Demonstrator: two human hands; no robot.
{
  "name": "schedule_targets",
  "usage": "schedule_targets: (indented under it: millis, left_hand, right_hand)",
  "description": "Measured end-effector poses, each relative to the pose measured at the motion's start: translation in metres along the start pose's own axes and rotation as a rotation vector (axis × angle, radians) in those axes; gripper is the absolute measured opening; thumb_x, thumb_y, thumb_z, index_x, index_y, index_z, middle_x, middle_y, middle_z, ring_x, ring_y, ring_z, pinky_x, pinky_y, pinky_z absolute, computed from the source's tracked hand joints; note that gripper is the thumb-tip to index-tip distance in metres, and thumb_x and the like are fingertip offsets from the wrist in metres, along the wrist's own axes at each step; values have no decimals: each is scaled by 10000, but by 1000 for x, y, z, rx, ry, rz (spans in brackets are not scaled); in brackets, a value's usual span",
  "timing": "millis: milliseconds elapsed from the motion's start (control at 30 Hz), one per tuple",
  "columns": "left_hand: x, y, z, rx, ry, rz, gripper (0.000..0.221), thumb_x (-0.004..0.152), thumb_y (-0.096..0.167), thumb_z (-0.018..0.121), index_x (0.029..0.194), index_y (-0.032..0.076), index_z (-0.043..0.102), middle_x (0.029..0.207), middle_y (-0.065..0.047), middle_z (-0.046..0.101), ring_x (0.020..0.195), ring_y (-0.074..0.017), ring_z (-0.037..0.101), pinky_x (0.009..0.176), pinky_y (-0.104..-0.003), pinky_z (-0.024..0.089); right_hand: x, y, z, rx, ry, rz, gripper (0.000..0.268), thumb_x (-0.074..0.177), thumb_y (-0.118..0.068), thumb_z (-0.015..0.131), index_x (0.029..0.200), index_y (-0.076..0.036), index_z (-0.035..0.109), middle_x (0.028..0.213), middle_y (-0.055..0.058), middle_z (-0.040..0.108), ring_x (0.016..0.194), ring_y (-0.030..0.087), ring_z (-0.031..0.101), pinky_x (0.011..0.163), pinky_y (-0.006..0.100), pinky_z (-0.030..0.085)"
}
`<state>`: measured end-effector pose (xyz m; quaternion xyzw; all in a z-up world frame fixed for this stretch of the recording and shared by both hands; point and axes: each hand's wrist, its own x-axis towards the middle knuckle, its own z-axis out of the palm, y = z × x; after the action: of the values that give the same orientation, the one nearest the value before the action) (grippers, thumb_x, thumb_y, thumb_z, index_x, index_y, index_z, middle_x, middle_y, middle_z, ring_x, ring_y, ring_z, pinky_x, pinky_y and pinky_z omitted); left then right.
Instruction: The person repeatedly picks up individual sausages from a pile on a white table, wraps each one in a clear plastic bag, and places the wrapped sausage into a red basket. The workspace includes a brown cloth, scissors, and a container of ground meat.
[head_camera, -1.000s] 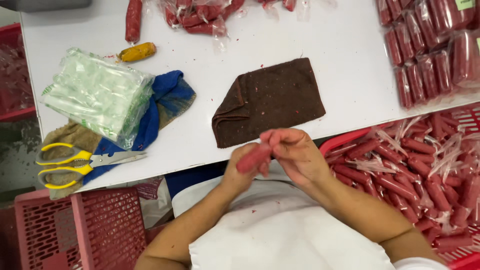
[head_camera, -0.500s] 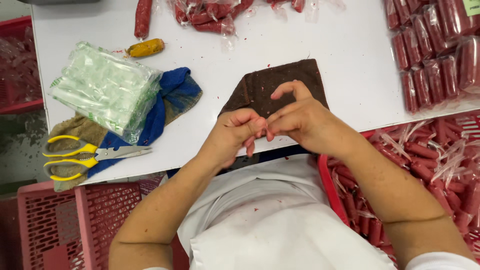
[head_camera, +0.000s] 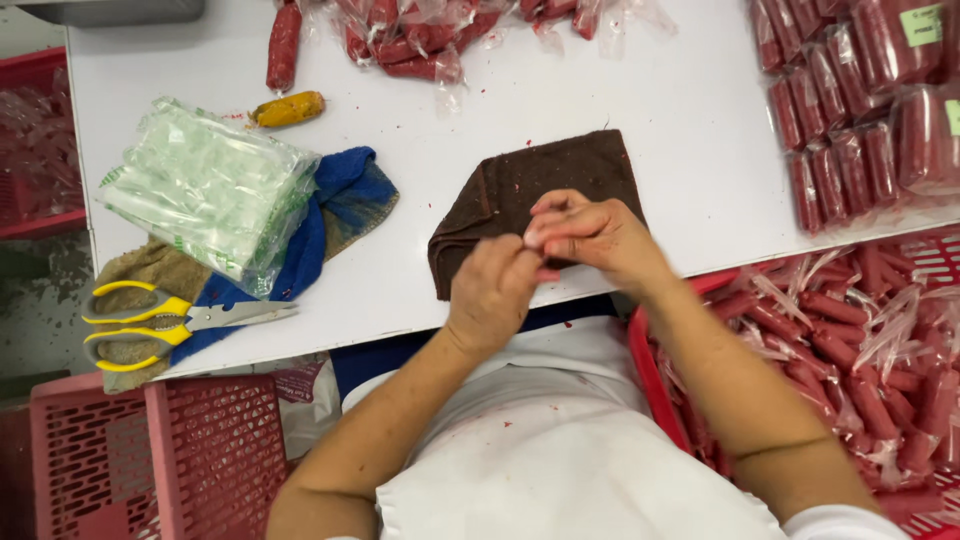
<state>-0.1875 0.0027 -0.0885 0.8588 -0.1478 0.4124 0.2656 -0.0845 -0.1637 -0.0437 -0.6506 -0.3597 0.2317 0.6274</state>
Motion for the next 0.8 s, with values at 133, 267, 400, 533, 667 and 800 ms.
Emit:
schedule_targets:
  millis: [133,267,400,533,667,800]
  left_hand:
    - [-11,11,-7,-12,-133,-83,450,974,409,633,1324,128,604,1175,-122,603,910,-289,659,685,-381,564]
    - [21,0,-4,-682,36,-540,363,909,199,758,1229,80,633,1126,-113,576,822,-219,630,708,-297,521]
    - [33,-12,15,-900,-28,-389,144,949,153,678,1021,132,801,1016,-83,721,904,-274,715,864,-363,559]
    - [64,-38,-22,-500,-204,-7,186,1008,208,572,979,187,754,811,-2,662,713,-237,686,636,-321,568]
    - [100,-96,5,-412,-244,35,156,990,224,580,922,185,714,801,-10,696,793,-240,706,741,-345,577]
    - [167,-236,45,-523,-199,200,203,1039,190,602,1219,114,655,1125,-55,683,997,-277,606,968,-468,391]
  right_hand:
    - [-8,38,41,-3,466,16,218,818,-117,836,1010,-23,795,1036,168,763,1063,241,679,943,403,549]
    - [-15,48,58,118,609,-37,382,847,-83,807,1134,5,571,983,176,758,1038,247,714,918,360,583]
    - [-13,32,45,-404,524,-73,328,917,-295,696,1144,-59,691,992,159,755,1012,324,727,834,457,592]
    - [-12,28,42,-523,329,-293,385,961,-477,590,919,-129,751,991,126,717,940,349,707,820,446,569]
    - [7,-40,36,-189,198,-42,321,992,-231,568,765,-106,758,654,67,695,619,206,705,620,337,584]
    - [-88,-100,-42,-448,463,635,290,931,-157,685,682,-18,739,649,50,632,640,166,561,627,289,418]
